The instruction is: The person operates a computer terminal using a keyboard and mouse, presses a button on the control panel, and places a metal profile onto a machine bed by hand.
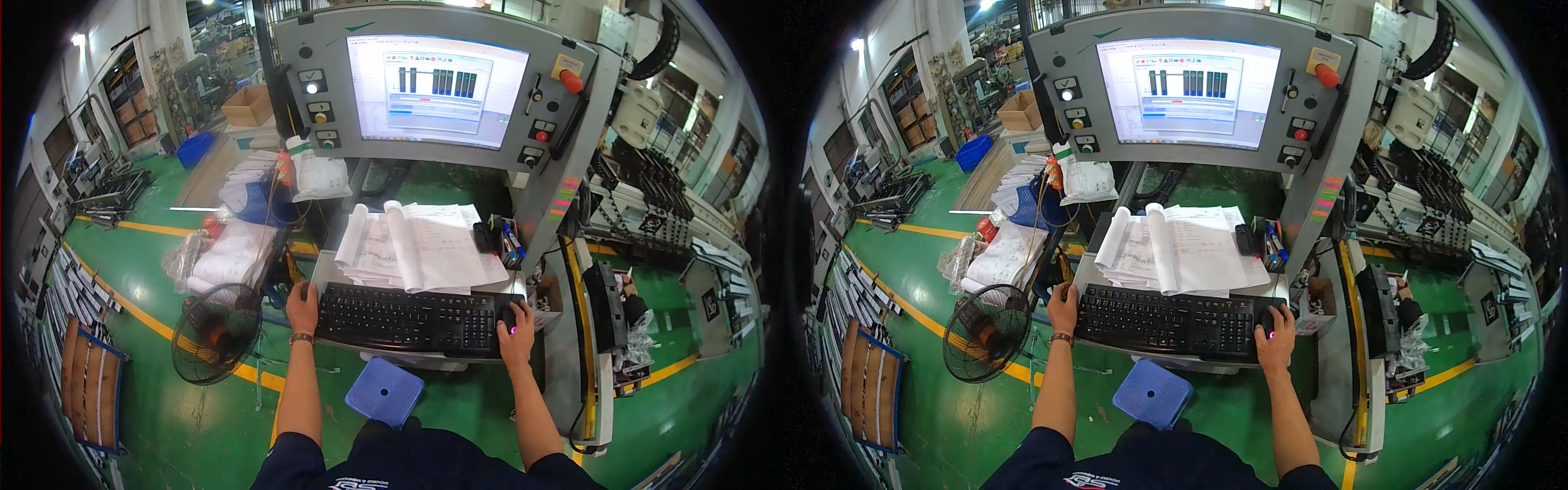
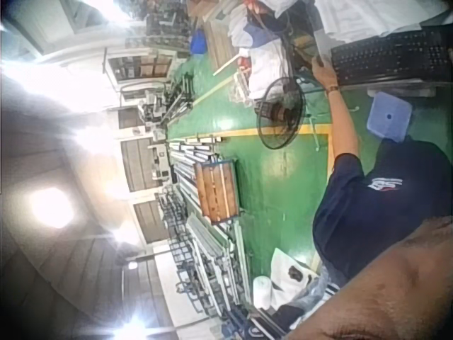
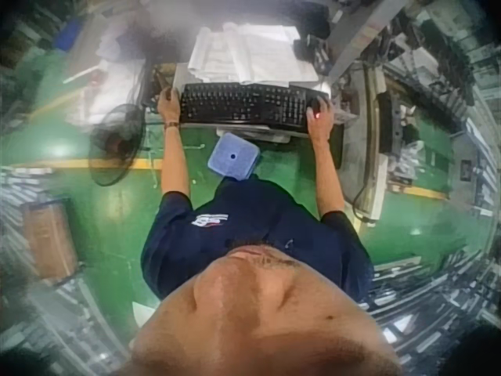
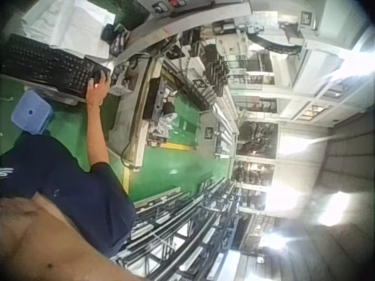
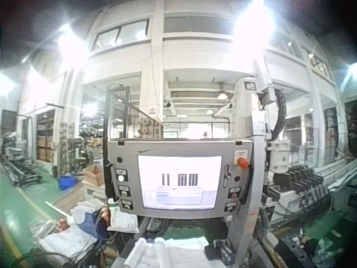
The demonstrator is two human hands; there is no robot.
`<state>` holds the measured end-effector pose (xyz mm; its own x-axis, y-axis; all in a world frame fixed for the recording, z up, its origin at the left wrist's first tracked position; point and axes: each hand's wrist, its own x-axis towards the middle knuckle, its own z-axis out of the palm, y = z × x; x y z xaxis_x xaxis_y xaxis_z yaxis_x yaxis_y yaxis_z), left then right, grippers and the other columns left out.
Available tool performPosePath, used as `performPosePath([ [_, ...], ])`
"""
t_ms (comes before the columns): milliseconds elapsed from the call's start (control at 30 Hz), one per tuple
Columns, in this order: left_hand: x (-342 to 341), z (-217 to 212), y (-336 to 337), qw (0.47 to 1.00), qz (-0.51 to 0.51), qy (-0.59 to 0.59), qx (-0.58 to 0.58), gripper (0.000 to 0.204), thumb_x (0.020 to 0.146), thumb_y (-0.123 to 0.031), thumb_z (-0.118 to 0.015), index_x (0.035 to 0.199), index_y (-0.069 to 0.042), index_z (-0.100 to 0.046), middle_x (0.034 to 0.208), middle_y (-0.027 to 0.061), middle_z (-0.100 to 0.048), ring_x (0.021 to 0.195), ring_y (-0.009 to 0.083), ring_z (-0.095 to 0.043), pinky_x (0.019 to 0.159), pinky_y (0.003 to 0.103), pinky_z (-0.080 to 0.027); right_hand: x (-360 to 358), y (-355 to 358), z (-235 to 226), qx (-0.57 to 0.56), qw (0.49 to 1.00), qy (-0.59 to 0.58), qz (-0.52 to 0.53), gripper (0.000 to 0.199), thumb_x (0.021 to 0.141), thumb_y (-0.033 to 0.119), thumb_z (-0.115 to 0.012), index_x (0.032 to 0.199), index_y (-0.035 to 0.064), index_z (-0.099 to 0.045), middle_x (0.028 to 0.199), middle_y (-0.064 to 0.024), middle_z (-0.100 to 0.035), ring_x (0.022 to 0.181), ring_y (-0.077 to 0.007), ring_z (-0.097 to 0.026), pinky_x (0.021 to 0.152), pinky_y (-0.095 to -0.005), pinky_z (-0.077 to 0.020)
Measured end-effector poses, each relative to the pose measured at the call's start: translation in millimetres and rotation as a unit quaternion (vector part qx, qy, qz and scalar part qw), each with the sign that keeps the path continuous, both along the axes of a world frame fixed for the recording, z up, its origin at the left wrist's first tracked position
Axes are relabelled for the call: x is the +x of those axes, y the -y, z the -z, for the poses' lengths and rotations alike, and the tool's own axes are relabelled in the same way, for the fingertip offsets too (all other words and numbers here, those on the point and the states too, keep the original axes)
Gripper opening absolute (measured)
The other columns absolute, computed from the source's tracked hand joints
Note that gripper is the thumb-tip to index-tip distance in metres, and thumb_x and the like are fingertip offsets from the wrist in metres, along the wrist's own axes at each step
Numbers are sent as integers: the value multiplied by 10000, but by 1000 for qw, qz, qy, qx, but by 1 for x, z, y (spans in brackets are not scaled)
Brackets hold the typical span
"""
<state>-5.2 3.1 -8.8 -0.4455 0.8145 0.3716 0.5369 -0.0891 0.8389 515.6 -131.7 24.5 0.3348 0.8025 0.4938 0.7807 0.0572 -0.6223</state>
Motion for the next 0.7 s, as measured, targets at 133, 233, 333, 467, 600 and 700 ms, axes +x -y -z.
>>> performPosePath([
  [133,-1,0,0,1000,-1,-12,-4,382,1072,-318,-729,1258,16,-740,1101,153,-804,1010,268,-757,902,394,-581,0,-1,1,8,1000,6,-3,528,883,118,-790,1391,39,-671,1553,-225,-539,1380,-456,-567,1146,-512,-484],
  [233,5,-3,1,1000,16,15,-4,391,1074,-326,-726,1266,14,-739,1112,157,-803,1019,271,-757,905,399,-582,2,0,1,-2,1000,5,8,535,880,119,-790,1396,47,-670,1552,-225,-541,1379,-459,-566,1148,-514,-482],
  [333,1,-3,3,1000,7,15,-4,400,1074,-331,-727,1273,17,-736,1123,159,-803,1029,277,-757,909,406,-584,1,-1,3,2,1000,2,0,539,879,119,-787,1401,52,-670,1555,-225,-540,1386,-459,-559,1156,-517,-475],
  [467,4,-5,3,1000,6,8,-7,400,1073,-329,-730,1275,15,-737,1127,154,-803,1036,280,-757,912,410,-585,2,0,4,-4,1000,-1,5,538,883,129,-782,1403,55,-670,1558,-222,-538,1392,-458,-555,1162,-522,-469],
  [600,3,-6,3,1000,1,12,-9,387,1070,-324,-733,1272,7,-741,1114,147,-802,1020,272,-755,906,406,-584,1,-1,3,-4,1000,-3,5,533,887,141,-779,1402,54,-671,1561,-221,-535,1392,-458,-554,1162,-524,-467],
  [700,6,-7,3,1000,-1,22,-6,353,1052,-285,-746,1241,14,-750,1113,175,-805,1028,302,-768,919,413,-589,1,1,1,-7,1000,-4,7,533,885,137,-779,1400,51,-672,1559,-222,-537,1393,-458,-555,1164,-520,-467],
])
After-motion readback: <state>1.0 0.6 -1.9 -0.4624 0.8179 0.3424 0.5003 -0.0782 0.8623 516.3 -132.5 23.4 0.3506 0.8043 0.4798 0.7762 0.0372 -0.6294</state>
